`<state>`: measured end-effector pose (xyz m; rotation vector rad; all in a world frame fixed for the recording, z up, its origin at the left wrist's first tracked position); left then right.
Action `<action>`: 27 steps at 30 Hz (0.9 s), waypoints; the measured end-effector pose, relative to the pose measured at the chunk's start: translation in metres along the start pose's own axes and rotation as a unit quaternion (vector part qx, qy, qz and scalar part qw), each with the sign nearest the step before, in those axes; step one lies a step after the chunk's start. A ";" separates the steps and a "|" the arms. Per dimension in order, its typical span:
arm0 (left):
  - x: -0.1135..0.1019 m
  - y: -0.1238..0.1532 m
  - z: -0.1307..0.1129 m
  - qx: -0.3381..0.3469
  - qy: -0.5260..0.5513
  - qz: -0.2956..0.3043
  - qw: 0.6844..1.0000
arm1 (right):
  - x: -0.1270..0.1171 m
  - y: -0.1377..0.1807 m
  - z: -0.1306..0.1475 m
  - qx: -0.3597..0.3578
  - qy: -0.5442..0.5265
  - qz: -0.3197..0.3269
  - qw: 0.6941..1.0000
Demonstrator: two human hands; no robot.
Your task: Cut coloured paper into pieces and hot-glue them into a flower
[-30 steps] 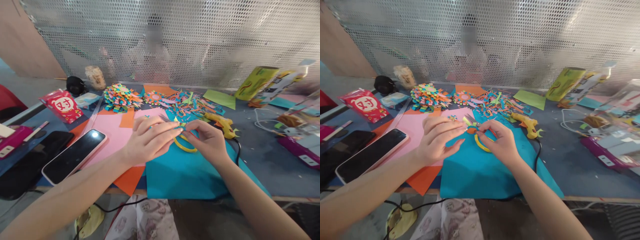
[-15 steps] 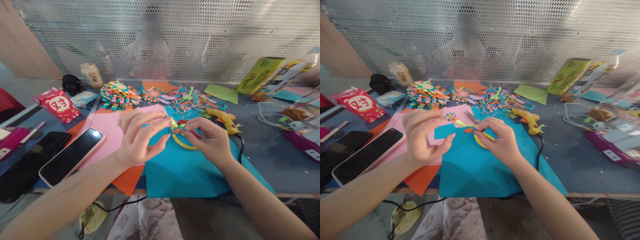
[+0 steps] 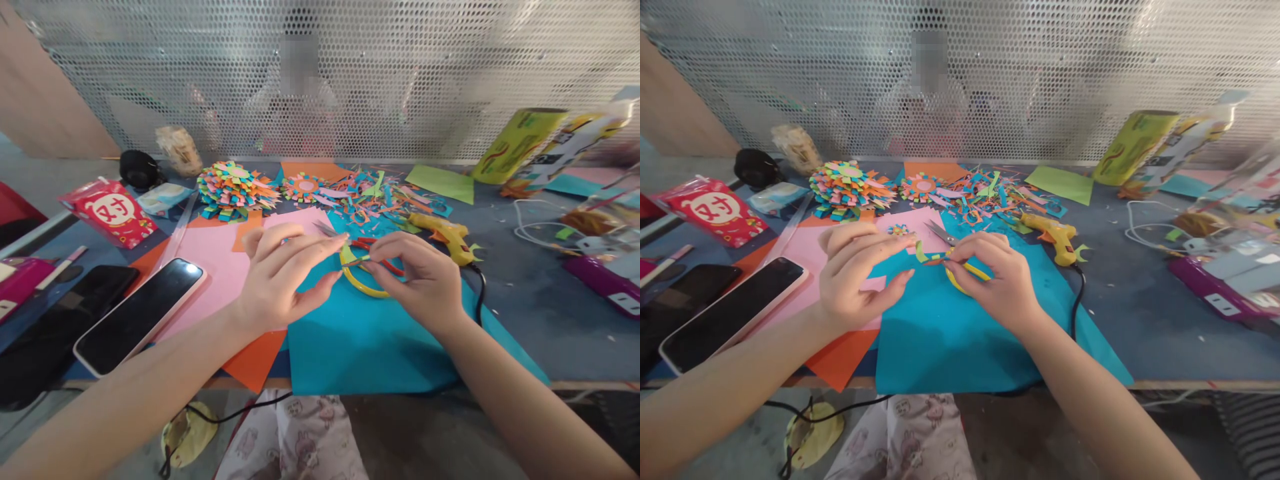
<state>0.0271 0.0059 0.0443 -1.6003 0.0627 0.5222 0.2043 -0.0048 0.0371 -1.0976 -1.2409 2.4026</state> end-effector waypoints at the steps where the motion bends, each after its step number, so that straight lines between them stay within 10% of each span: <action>1: 0.001 0.000 0.001 -0.011 0.009 0.002 1.000 | -0.001 0.000 0.002 -0.013 0.011 -0.002 1.000; 13: 0.002 -0.003 -0.005 -0.023 0.096 0.025 0.995 | -0.013 0.011 0.028 -0.210 0.196 -0.015 0.958; 27: -0.002 -0.003 -0.005 -0.026 0.065 0.021 0.997 | -0.014 0.012 0.029 -0.205 0.200 -0.012 0.958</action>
Point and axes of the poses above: each hand's wrist, its own y-axis away from the middle knuckle, its own x-axis out of the palm, z = x × y, the point moved 6 cm from there along -y, towards the middle knuckle, and after that the axes turned 9 degrees about y, right-handed, at the moved point
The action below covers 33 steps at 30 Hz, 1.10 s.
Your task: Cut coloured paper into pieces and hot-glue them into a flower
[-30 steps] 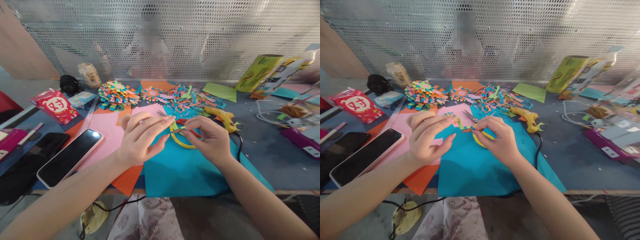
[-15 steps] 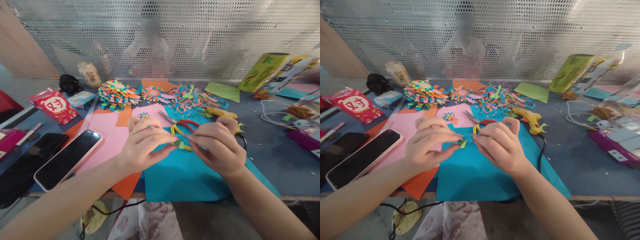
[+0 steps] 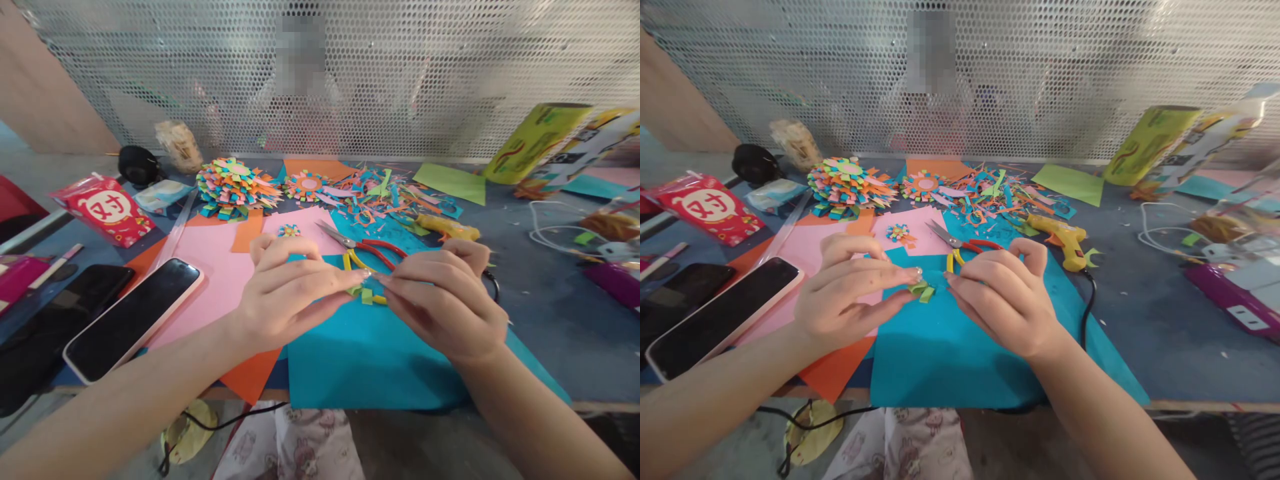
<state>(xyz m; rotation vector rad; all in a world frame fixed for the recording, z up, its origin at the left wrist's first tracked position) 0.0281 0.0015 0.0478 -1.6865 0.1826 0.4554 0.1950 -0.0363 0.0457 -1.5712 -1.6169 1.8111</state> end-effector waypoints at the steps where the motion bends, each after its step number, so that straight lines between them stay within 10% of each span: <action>1: 0.000 0.000 0.000 0.004 0.000 -0.002 1.000 | 0.000 0.000 0.000 -0.001 -0.004 0.002 1.000; 14: 0.002 -0.001 0.002 -0.008 0.024 0.021 0.999 | 0.003 -0.002 -0.003 0.006 -0.045 0.008 0.999; 24: 0.016 0.006 0.032 -0.227 0.242 0.014 0.943 | 0.024 -0.001 -0.013 0.162 -0.216 0.072 0.960; 33: 0.022 0.009 0.036 -0.276 0.326 0.015 0.904 | 0.032 0.001 -0.015 0.199 -0.247 0.121 0.941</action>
Point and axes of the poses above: each hand's wrist, its own y-axis away from the middle knuckle, its own x-axis out of the palm, z = x × y, the point moved 6 cm from there along -y, towards the middle knuckle, and after that the axes turned 9 degrees about y, right-handed, at the moved point
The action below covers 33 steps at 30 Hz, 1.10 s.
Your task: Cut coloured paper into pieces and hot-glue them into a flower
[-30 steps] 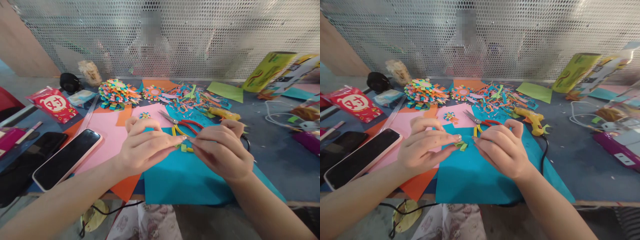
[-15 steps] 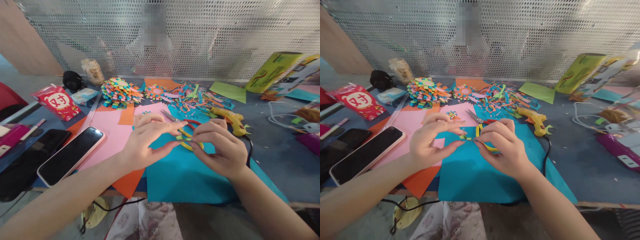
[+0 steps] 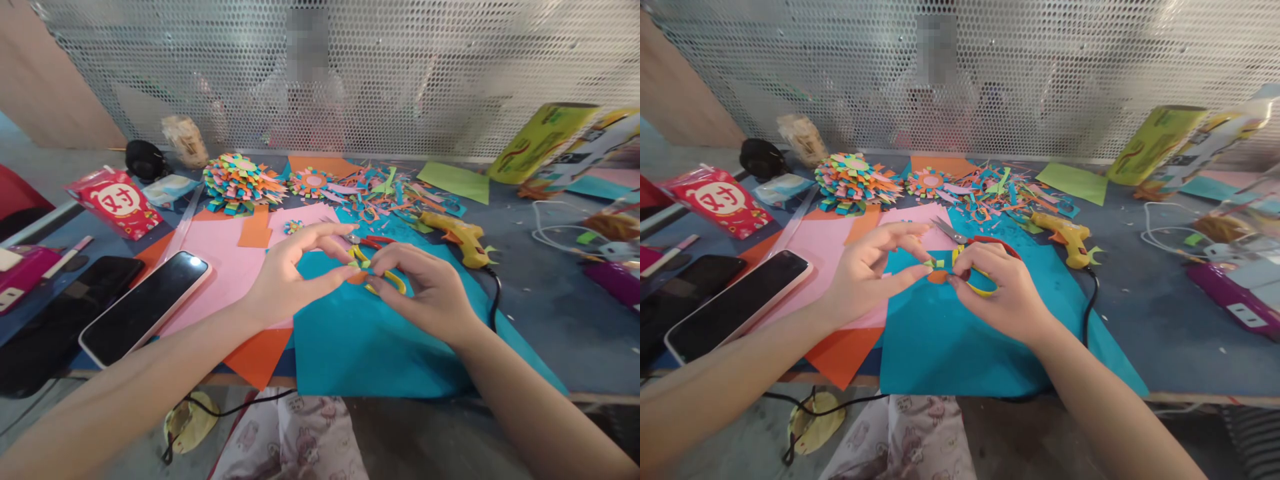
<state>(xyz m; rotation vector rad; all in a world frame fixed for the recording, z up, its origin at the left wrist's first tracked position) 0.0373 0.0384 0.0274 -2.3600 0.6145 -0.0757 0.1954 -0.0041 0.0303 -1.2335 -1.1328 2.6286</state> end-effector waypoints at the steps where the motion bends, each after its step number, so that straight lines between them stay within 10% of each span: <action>1: 0.000 0.000 0.001 -0.006 0.005 0.004 1.000 | 0.000 0.000 0.000 0.001 0.003 0.001 1.000; 11: -0.009 -0.001 0.011 -0.067 0.026 -0.057 0.996 | -0.009 0.006 0.012 -0.148 0.184 -0.083 0.968; 14: -0.011 0.002 0.028 -0.246 0.081 -0.076 0.963 | -0.016 0.014 0.025 -0.246 0.324 -0.136 0.903; 18: 0.017 0.019 0.038 -0.480 0.254 0.022 0.839 | -0.020 0.024 0.046 -0.368 0.411 -0.170 0.817; 24: 0.023 0.020 0.027 -0.488 0.304 0.021 0.818 | -0.017 0.026 0.056 -0.395 0.441 -0.155 0.791; 33: 0.012 0.015 0.029 -0.424 0.234 0.025 0.874 | -0.017 0.027 0.052 -0.390 0.413 -0.150 0.809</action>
Point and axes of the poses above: each hand's wrist, its own y-axis away from the middle knuckle, its own x-axis out of the palm, z = x × y, the point moved 6 cm from there along -y, towards the middle knuckle, and after that the axes turned 9 degrees about y, right-handed, at the moved point
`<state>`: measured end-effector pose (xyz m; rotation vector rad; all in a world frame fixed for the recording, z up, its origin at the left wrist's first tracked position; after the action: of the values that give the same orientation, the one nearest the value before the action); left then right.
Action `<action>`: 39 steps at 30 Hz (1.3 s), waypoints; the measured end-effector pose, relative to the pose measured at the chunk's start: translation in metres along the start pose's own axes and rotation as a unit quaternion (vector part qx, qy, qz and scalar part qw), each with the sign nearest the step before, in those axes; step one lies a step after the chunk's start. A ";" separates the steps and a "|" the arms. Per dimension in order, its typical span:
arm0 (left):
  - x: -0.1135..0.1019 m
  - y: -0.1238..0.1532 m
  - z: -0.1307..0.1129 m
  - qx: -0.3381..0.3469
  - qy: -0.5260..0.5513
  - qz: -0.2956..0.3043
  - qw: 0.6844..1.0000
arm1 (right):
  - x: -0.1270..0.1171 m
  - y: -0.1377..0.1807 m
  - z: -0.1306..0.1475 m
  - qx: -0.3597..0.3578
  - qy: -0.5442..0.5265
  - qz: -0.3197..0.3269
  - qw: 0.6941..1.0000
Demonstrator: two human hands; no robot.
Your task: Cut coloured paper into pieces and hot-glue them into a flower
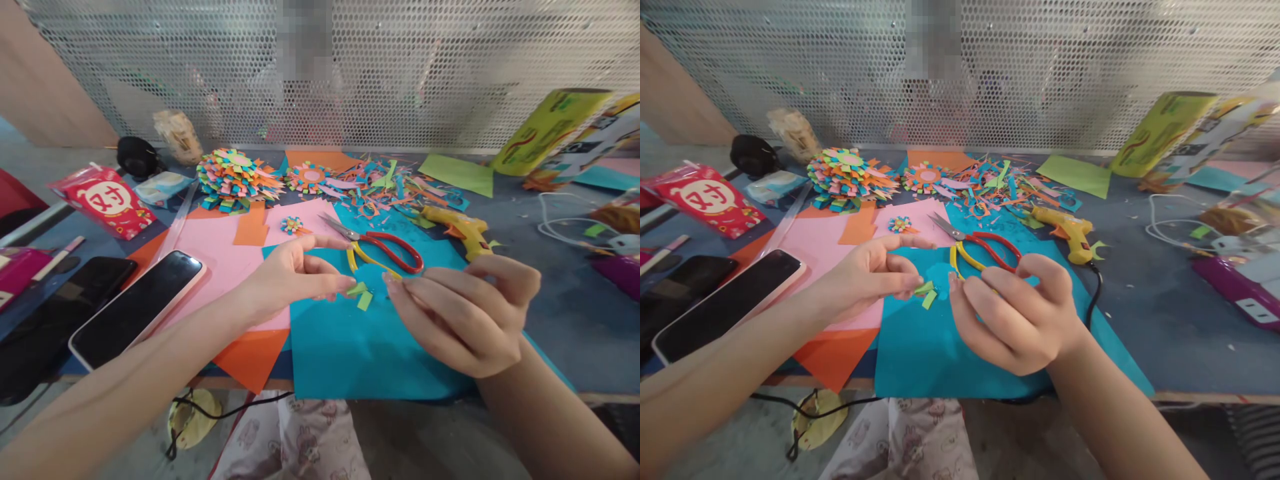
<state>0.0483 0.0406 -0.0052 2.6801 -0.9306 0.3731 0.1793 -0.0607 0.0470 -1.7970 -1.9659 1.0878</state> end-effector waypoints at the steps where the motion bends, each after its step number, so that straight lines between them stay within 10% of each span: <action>1: -0.001 0.000 -0.001 0.009 -0.004 -0.002 1.000 | 0.000 0.000 0.000 -0.001 -0.003 -0.003 1.000; 39: 0.005 0.000 0.000 -0.034 -0.053 0.003 0.998 | 0.002 -0.007 0.002 -0.021 0.009 0.001 1.000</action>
<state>0.0522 0.0372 -0.0034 2.6584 -0.9634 0.1973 0.1722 -0.0592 0.0494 -1.8243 -1.9897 1.0351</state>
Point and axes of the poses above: each hand's wrist, its own y-axis away from the middle knuckle, its own x-axis out of the palm, z = x × y, the point moved 6 cm from there along -y, towards the middle knuckle, and after that the axes turned 9 degrees about y, right-handed, at the moved point
